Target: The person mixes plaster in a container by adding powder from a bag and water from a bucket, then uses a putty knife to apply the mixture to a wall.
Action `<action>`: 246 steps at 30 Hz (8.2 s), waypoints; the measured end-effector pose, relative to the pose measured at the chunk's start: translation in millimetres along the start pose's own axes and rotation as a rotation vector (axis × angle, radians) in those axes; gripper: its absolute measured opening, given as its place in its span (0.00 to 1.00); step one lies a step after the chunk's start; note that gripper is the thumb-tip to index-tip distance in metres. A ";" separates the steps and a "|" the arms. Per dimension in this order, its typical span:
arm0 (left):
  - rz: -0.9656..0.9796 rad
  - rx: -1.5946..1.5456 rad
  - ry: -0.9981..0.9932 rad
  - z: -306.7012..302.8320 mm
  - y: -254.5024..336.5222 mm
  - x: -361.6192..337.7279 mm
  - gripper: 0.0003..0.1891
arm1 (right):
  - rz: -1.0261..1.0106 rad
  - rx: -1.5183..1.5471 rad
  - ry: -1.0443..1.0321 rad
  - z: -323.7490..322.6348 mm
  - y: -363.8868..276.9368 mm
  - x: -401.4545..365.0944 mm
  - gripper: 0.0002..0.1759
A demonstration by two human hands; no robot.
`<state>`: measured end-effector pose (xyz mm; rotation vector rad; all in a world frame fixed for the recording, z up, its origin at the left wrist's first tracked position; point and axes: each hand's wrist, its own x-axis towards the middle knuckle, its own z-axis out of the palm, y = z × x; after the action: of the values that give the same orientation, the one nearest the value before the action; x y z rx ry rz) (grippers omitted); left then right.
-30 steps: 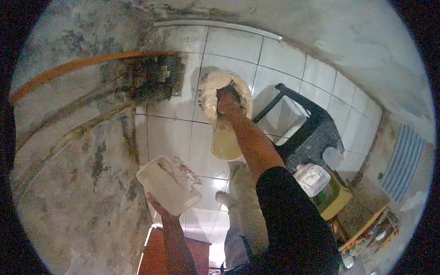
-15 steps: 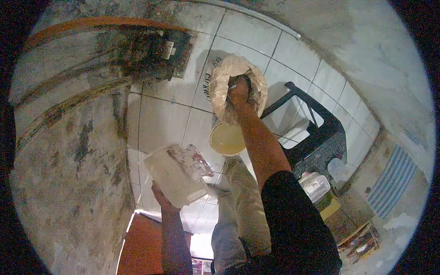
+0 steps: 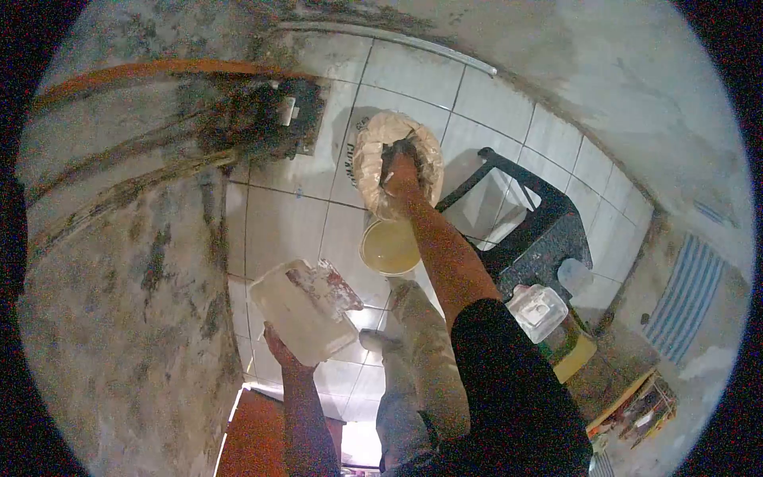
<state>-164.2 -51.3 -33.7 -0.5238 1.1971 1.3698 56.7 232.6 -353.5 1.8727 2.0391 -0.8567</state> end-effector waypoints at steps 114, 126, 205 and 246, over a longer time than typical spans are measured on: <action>0.093 -0.108 -0.433 89.8 -156.5 -398.2 0.39 | -0.063 0.305 0.360 -181.1 228.9 -455.7 0.17; 0.007 0.048 -0.281 77.1 -167.8 -398.5 0.40 | -0.081 0.199 0.215 -194.4 185.8 -450.9 0.10; 1.103 -0.671 -0.632 -23.0 12.7 -625.4 0.33 | -1.722 0.069 -0.032 -482.1 -312.6 -861.1 0.16; 0.983 -0.665 -0.650 -25.0 24.7 -612.2 0.32 | -1.573 0.045 0.061 -480.9 -320.5 -873.2 0.19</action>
<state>-63.2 -346.9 494.1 0.1480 0.3921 2.5523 -24.9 -217.1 588.7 -0.1082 3.2973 -1.0111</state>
